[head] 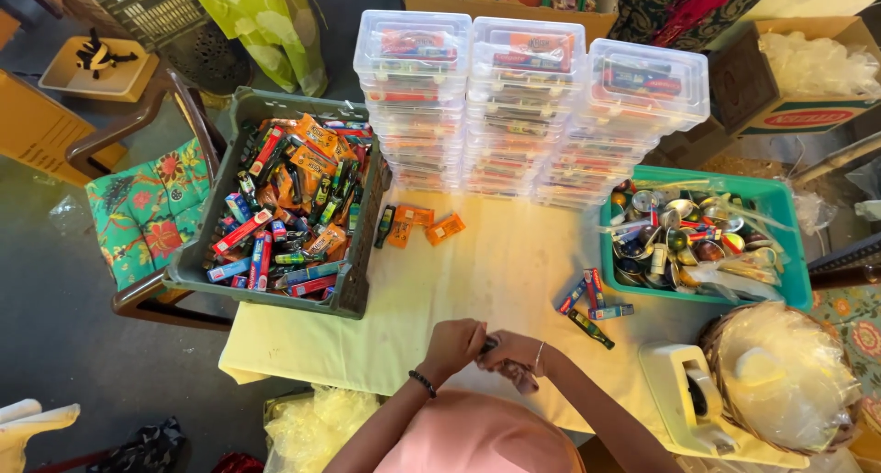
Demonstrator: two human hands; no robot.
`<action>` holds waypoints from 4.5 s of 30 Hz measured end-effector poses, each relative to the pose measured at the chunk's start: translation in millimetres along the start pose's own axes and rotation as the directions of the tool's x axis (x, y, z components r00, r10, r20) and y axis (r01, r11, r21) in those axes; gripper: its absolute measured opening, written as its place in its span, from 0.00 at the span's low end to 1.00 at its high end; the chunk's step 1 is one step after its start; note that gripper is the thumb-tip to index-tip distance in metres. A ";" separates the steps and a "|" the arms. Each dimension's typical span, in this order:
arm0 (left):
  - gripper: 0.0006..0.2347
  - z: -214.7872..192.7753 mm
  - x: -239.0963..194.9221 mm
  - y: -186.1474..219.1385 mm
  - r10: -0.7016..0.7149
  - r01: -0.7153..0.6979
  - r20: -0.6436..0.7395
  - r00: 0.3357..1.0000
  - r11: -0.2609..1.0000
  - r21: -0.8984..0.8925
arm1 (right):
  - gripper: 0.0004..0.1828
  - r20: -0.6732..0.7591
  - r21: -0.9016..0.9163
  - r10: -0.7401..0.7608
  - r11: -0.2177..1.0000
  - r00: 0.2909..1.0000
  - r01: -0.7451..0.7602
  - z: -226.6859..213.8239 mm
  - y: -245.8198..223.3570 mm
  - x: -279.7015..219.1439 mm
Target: The person arranges small snack packets on a table, then picks up a plastic bag and places the snacks inside. The person handles the packets and bag by hand, organizing them on the table before packing them into the bag.
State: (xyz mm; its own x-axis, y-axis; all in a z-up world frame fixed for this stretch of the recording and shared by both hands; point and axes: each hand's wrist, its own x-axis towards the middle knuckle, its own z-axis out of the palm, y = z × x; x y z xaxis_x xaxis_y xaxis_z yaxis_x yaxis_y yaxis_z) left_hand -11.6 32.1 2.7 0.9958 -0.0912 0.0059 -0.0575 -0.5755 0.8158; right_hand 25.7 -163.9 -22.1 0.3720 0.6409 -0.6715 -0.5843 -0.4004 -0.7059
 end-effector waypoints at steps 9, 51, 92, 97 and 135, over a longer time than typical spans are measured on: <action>0.21 60.9 15.9 -94.8 -0.353 0.318 0.197 0.914 0.929 0.190 | 0.07 -0.229 -0.970 -0.714 0.226 0.661 -0.091 33.8 -7.4 10.9; 0.08 87.4 -4.9 -56.4 -0.401 0.569 0.412 0.818 0.459 -0.682 | 0.33 -0.811 -0.207 -0.358 0.916 0.463 0.344 -1.9 44.0 94.0; 0.13 12.8 53.5 -152.9 -0.117 -0.017 0.089 0.989 0.511 0.859 | 0.38 -0.098 0.962 -0.136 0.242 0.986 0.129 -10.8 202.5 10.2; 0.20 -3.4 102.6 -207.9 -0.226 0.152 -0.024 0.974 0.565 0.811 | 0.39 -0.171 0.984 -0.106 0.028 0.980 0.175 -9.4 212.2 -19.9; 0.07 75.6 -17.7 -124.1 -0.451 0.783 0.643 0.618 0.280 -0.555 | 0.54 -0.619 -0.468 -0.566 0.822 0.544 0.324 34.2 26.9 -49.1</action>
State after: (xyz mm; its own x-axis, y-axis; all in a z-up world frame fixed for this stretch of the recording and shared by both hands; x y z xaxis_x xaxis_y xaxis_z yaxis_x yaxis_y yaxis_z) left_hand -27.5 43.7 -142.4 0.5959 -0.3195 -0.7368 0.8029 0.2188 0.5545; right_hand -33.0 -183.8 -0.4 0.9798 0.1703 -0.1052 -0.0226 -0.4284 -0.9033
